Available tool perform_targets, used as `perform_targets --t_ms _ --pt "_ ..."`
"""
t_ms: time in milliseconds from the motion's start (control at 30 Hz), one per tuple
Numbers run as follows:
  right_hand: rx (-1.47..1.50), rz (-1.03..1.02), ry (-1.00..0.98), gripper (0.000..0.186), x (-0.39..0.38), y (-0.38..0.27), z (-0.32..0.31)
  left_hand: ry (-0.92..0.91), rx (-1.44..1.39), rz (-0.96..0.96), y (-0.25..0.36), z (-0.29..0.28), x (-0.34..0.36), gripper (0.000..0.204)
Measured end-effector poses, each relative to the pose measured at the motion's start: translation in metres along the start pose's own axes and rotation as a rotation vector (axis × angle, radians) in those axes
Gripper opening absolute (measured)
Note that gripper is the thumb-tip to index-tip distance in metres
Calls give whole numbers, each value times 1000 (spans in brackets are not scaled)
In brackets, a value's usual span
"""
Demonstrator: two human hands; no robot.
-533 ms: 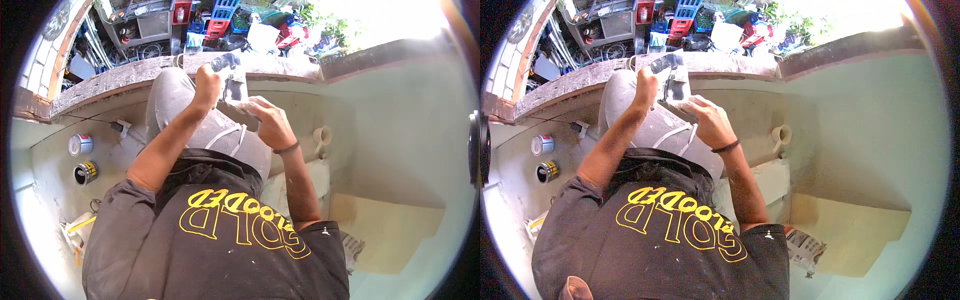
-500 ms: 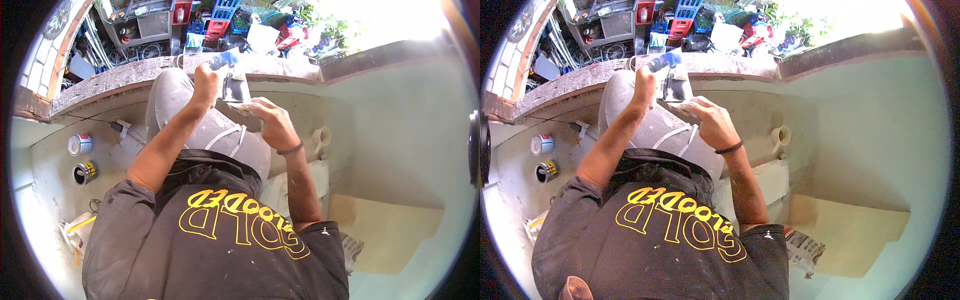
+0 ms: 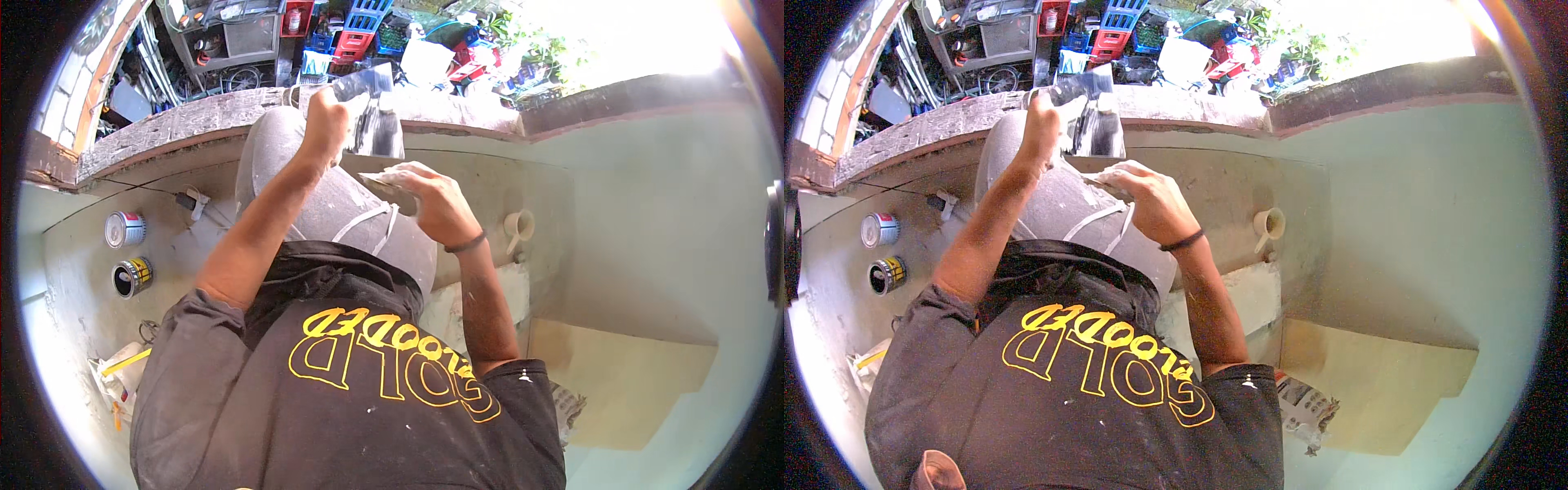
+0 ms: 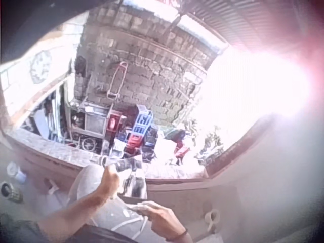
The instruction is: The person works plaster between putty knives, scoops plaster from a board, and applies and smooths the mixture along the wall edge.
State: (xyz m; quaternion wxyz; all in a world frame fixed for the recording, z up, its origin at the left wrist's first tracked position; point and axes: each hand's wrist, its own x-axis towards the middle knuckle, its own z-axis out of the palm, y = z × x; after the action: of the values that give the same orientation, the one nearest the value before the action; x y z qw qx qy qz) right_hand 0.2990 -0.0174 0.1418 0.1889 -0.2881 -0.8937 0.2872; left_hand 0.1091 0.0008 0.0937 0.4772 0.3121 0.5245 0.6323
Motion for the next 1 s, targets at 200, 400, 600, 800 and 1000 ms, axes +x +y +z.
perform_targets --t_ms 200,400,600,800,1000 --pt "520 128 558 29 -12 2 -34 -63 -446 -145 14 5 -17 21" --pt "220 -57 438 49 -18 38 9 -49 -695 -301 -3 22 -34 22" --pt "-66 151 170 52 -40 87 25 -151 -705 -293 9 8 -33 22" --pt "652 284 431 31 -27 71 -32 -44 -563 -176 21 13 -20 15" --pt "-156 -111 68 46 18 26 -78 -312 -362 -249 7 22 -12 15"
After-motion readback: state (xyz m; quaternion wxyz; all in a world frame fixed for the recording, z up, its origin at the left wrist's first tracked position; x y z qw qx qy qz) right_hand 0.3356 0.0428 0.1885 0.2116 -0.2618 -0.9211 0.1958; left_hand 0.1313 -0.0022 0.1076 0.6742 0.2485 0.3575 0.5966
